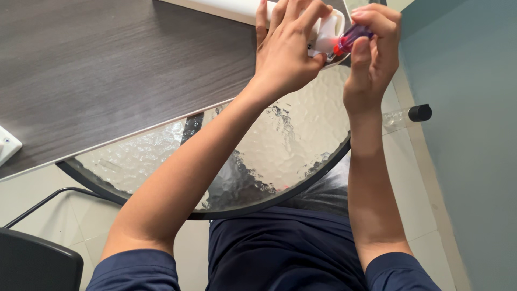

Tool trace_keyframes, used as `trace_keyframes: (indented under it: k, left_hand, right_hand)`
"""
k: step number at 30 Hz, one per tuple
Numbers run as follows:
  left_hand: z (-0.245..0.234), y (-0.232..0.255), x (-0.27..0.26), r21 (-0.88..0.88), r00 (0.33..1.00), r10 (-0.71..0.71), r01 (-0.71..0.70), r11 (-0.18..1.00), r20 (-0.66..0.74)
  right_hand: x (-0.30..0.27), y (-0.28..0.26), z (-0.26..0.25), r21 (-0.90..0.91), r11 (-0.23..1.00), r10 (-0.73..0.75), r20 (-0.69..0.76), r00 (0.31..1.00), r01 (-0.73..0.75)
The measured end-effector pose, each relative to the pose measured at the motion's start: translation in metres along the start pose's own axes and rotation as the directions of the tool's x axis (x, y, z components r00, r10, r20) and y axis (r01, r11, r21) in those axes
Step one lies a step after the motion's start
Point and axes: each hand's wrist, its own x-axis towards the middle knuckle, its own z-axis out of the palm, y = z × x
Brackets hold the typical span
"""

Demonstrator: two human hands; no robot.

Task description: The person uses a screwdriver to tighten screws on white plastic brackets attached to a dark tabletop. They reposition the brackets and continue securing them to the table surface.

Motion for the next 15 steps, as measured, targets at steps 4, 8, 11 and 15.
trace_keyframes:
  k: [4,8,11,15]
  left_hand:
    - [0.009,0.001,0.009,0.022,0.997,-0.071,0.07,0.997,0.025]
    - [0.015,0.006,0.019,0.064,0.985,-0.156,0.152,0.986,0.071]
    - [0.015,0.012,0.028,0.091,0.976,-0.196,0.188,0.978,0.092]
    - [0.009,0.024,0.035,0.125,0.929,-0.319,0.3,0.946,0.187]
  right_hand:
    - [-0.006,0.009,-0.004,0.025,0.999,-0.019,-0.002,1.0,0.019]
    - [-0.008,0.009,-0.005,0.129,0.991,0.025,0.01,1.0,-0.026]
    - [-0.005,0.008,-0.006,0.183,0.983,0.029,0.033,0.999,-0.034]
    - [-0.005,0.007,-0.009,0.198,0.979,0.034,0.038,0.999,-0.041]
